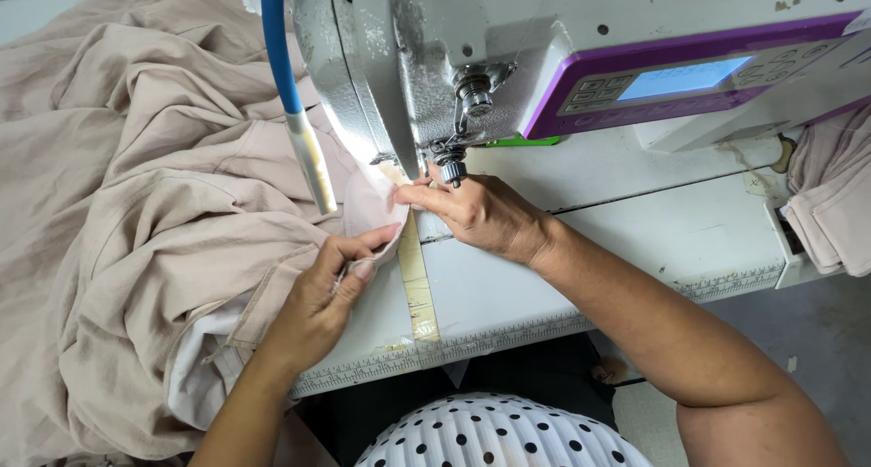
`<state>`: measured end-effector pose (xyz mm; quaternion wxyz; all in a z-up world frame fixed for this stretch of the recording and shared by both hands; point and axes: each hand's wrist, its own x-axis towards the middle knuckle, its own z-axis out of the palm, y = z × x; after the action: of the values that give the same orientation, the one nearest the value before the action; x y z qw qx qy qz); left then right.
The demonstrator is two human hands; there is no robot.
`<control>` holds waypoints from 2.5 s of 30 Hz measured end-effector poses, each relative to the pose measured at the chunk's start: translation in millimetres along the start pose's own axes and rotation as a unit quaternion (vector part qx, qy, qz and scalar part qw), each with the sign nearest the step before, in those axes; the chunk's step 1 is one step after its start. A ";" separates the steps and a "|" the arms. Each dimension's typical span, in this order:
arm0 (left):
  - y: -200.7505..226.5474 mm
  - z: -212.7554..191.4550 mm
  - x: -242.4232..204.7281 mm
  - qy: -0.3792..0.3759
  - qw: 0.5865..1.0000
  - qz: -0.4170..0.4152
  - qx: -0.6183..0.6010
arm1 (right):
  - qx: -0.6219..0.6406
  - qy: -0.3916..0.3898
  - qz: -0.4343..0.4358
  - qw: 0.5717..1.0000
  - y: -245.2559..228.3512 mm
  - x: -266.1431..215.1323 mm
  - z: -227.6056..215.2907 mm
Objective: Sewing a seam on a piece of light-colored fabric using an industrial sewing machine
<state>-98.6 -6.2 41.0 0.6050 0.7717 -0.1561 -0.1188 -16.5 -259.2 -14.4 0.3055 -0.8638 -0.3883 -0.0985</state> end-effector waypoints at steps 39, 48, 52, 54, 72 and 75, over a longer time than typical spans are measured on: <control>-13.5 25.8 -3.5 0.008 0.943 0.194 0.269 | 0.167 0.031 0.328 0.929 -35.6 29.5 -11.1; 0.8 3.6 3.6 0.053 0.990 -0.083 0.098 | 0.302 0.006 0.488 0.819 -39.2 46.9 -25.4; 1.5 6.3 10.0 0.090 0.972 0.014 0.216 | 0.341 0.029 0.447 0.826 -29.1 45.4 -17.9; -7.3 8.8 15.4 0.088 0.955 0.086 0.271 | 0.347 0.040 0.429 0.833 -25.9 44.1 -14.4; -25.1 43.1 48.2 0.204 0.822 0.186 0.498 | 0.376 0.056 0.430 0.819 -19.3 39.9 -6.4; -34.7 40.3 49.0 0.208 0.866 0.165 0.424 | 0.358 0.049 0.433 0.826 -24.0 41.6 -11.7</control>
<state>-65.0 -53.6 -2.1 0.2483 0.9236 -0.1877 0.2237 -5.0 -228.5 22.6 0.6234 -0.7672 0.0326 0.1472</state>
